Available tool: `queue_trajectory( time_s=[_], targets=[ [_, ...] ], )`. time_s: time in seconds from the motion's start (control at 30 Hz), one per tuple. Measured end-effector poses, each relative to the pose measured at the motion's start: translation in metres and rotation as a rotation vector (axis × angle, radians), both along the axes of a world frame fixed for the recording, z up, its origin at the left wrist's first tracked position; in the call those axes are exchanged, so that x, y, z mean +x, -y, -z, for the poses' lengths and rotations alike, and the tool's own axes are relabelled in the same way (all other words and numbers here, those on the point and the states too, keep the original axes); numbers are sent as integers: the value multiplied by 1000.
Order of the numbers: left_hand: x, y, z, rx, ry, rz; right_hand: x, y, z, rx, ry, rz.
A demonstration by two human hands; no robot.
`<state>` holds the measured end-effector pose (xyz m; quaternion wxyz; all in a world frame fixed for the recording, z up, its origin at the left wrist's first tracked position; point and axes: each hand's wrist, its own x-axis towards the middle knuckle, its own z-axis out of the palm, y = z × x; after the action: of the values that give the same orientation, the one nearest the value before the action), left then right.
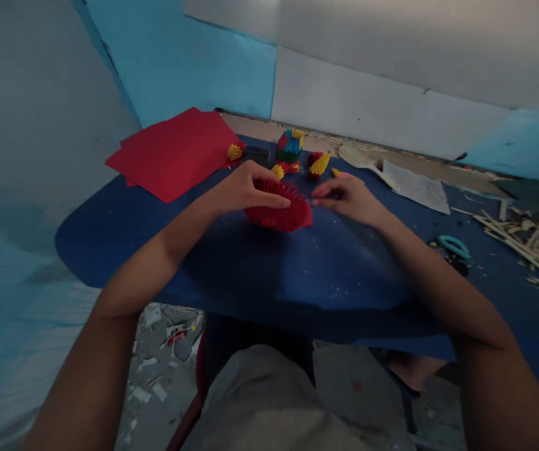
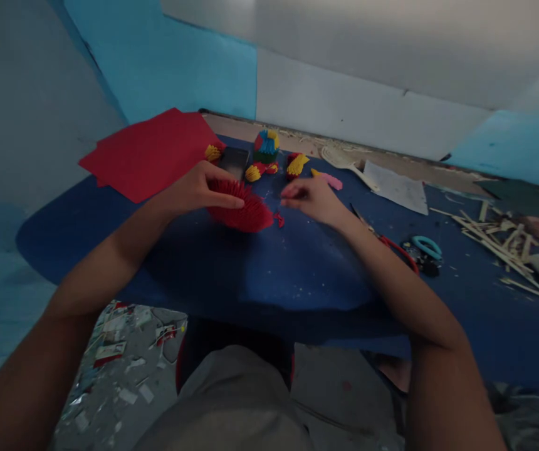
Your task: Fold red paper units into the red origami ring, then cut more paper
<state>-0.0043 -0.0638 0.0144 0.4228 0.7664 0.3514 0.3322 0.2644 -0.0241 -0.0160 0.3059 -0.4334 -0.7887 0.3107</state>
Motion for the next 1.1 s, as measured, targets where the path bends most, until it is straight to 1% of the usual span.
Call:
queue_trajectory(
  time_s=[0.03, 0.1, 0.2, 0.43, 0.6, 0.8, 0.87, 0.93, 0.97, 1.03, 1.1],
  targets=[
    [0, 0, 0, -21, 15, -4, 7, -2, 8, -40, 70, -52],
    [1, 0, 1, -49, 30, -6, 14, -1, 20, -88, 97, -111],
    [1, 0, 1, -56, 26, -7, 14, 4, 28, -114, 75, -148],
    [0, 3, -1, 7, -29, -49, 9, 7, 30, -117, 127, -102],
    [-1, 2, 0, 9, -41, -17, 13, 11, 26, -200, 180, -202],
    [-3, -1, 1, 39, -31, 2, 15, 15, 22, -121, 222, -222],
    [-4, -1, 1, 43, -27, 3, 16, 16, 23, -125, 222, -226],
    [-4, -1, 2, 50, -26, -4, 15, 17, 22, -161, 189, -208],
    [-5, -1, 2, 54, -29, -10, 14, 17, 20, -176, 140, -182],
    [-6, -1, 1, 56, -40, -23, 10, 17, 13, -176, -31, -92],
    [-6, -1, 1, 50, -46, -30, 4, 16, 2, -157, -240, -11]
  ],
)
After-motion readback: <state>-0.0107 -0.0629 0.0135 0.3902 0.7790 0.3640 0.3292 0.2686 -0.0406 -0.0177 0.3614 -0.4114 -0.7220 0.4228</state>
